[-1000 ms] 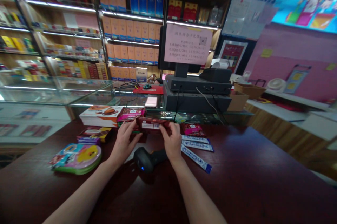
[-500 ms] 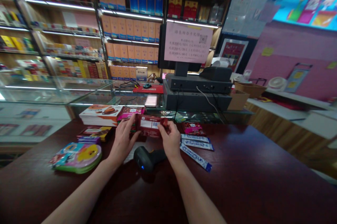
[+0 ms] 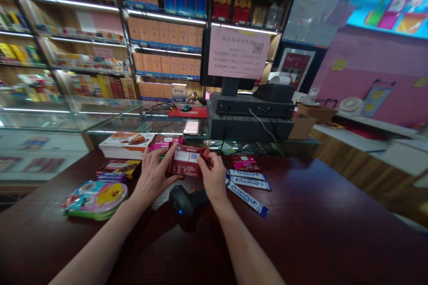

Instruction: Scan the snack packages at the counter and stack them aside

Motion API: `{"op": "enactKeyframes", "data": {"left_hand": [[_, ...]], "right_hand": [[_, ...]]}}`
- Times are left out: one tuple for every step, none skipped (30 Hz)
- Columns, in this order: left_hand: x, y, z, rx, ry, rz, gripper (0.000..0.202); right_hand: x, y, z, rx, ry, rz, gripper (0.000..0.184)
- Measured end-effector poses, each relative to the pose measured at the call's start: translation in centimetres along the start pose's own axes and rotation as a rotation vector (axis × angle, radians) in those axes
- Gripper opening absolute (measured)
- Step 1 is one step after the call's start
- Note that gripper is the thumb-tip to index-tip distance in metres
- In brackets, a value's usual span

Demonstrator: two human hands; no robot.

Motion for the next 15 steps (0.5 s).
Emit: {"op": "enactKeyframes", "data": {"left_hand": [[0.0, -0.2, 0.0, 0.012, -0.004, 0.011, 0.103], [0.1, -0.3, 0.0, 0.024, -0.01, 0.024, 0.103], [0.1, -0.5, 0.0, 0.034, -0.016, 0.038, 0.102], [0.1, -0.6, 0.0, 0.043, -0.021, 0.052, 0.101], [0.1, -0.7, 0.1, 0.051, -0.025, 0.066, 0.1], [0.1, -0.8, 0.1, 0.056, -0.026, 0.078, 0.1], [0.2, -0.8, 0.1, 0.059, -0.027, 0.088, 0.1], [0.2, -0.9, 0.1, 0.061, -0.026, 0.097, 0.1], [0.2, -0.9, 0.1, 0.065, -0.026, 0.103, 0.101], [0.2, -1.0, 0.1, 0.068, -0.026, 0.106, 0.1], [0.3, -1.0, 0.1, 0.073, -0.025, 0.108, 0.1], [0.4, -1.0, 0.1, 0.078, -0.022, 0.11, 0.099], [0.4, -1.0, 0.0, 0.086, -0.017, 0.111, 0.099], [0.6, -1.1, 0.0, 0.094, -0.009, 0.11, 0.098], [0.7, -1.1, 0.0, 0.1, 0.002, 0.107, 0.097]], "right_hand": [[0.0, -0.2, -0.1, 0.008, -0.003, -0.019, 0.028], [-0.1, -0.4, -0.2, 0.012, -0.007, -0.038, 0.027], [-0.1, -0.6, -0.3, 0.015, -0.011, -0.056, 0.026], [-0.1, -0.8, -0.3, 0.019, -0.016, -0.073, 0.025], [-0.1, -1.0, -0.4, 0.023, -0.02, -0.088, 0.023], [-0.2, -1.3, -0.5, 0.028, -0.023, -0.101, 0.022], [-0.2, -1.5, -0.5, 0.034, -0.027, -0.11, 0.021], [-0.2, -1.7, -0.6, 0.039, -0.028, -0.115, 0.021], [-0.2, -1.8, -0.6, 0.044, -0.03, -0.117, 0.02], [-0.2, -1.9, -0.6, 0.046, -0.032, -0.116, 0.02], [-0.2, -2.0, -0.7, 0.043, -0.033, -0.111, 0.02], [-0.2, -2.0, -0.7, 0.038, -0.035, -0.102, 0.02], [-0.2, -2.0, -0.7, 0.031, -0.038, -0.09, 0.02], [-0.2, -2.0, -0.7, 0.024, -0.042, -0.076, 0.02], [-0.3, -1.9, -0.7, 0.018, -0.049, -0.06, 0.021]]}}
Point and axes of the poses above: each hand's wrist, its own z-axis towards the middle knuckle, its own x-axis out of the back of the hand, y = z × x, the point moved 10 cm from there along z, towards the middle knuckle, and after that the axes turned 15 degrees about -z, right-handed, at the moved point
